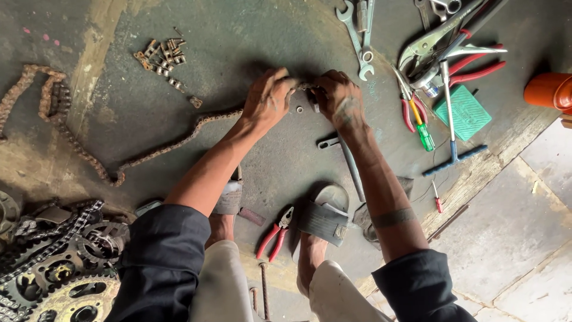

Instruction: The person sits on the workshop floor and repairs a motorcycle drive chain. They fit a connecting link into the chain, tap the link pin with a mallet, then use a chain breaker press tool to seat the pin and assemble the chain link.

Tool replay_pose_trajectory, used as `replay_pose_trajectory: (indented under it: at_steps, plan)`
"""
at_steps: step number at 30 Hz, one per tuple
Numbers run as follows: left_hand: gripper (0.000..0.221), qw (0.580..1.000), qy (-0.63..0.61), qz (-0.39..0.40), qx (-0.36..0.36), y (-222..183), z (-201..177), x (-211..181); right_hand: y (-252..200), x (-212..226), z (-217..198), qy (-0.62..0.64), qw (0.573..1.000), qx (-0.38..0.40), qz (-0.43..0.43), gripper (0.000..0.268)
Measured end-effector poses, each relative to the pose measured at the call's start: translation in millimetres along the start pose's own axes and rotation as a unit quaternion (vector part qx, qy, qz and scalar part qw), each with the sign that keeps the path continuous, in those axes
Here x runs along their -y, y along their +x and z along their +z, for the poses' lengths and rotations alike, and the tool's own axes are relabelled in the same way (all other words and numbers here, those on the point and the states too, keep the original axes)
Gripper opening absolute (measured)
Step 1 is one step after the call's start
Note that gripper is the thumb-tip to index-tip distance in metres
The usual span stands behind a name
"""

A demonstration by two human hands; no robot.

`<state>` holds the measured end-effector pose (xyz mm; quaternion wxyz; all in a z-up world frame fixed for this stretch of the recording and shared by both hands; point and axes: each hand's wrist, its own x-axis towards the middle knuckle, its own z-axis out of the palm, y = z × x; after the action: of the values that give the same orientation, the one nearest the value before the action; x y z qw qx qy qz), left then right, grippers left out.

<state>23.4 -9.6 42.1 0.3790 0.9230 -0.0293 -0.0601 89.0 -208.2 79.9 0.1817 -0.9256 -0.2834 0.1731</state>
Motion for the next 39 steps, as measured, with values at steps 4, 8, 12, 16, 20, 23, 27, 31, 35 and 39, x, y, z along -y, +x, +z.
replay_pose_trajectory:
  at_steps: [4,8,12,16,20,23,27,31,35,39]
  plan:
    - [0.02,0.999,0.031,-0.017,0.016,-2,10,6,4,7,-6,0.028,0.999,0.01,0.027,0.018]
    - [0.025,0.998,0.046,-0.024,0.026,-7,14,8,8,8,-5,0.05,0.996,0.028,0.065,0.014]
    - [0.026,0.998,0.054,-0.014,0.009,-11,19,12,7,-4,6,0.03,0.992,0.058,0.106,0.015]
    - [0.027,0.997,0.073,-0.016,-0.012,-15,21,16,11,-8,9,0.026,0.997,0.033,0.061,0.012]
    - [0.024,0.997,0.071,-0.034,0.002,-17,12,14,20,-6,7,0.024,0.996,0.041,0.079,0.012]
    - [0.016,0.996,0.045,-0.059,0.051,-17,1,8,26,-10,14,0.024,0.979,0.115,0.169,0.014]
    - [0.005,0.994,0.071,-0.021,0.083,-19,11,16,34,-7,9,-0.001,0.978,0.131,0.165,0.013]
    - [0.003,0.993,0.089,0.0,0.08,-19,18,20,40,5,-5,-0.002,0.972,0.164,0.171,0.021]
    - [0.007,0.99,0.096,-0.001,0.099,-16,10,16,40,3,-8,-0.052,0.99,0.1,0.085,0.028]
    - [0.007,0.994,0.077,-0.009,0.083,-15,9,14,31,-3,-5,0.032,0.973,0.171,0.154,0.025]
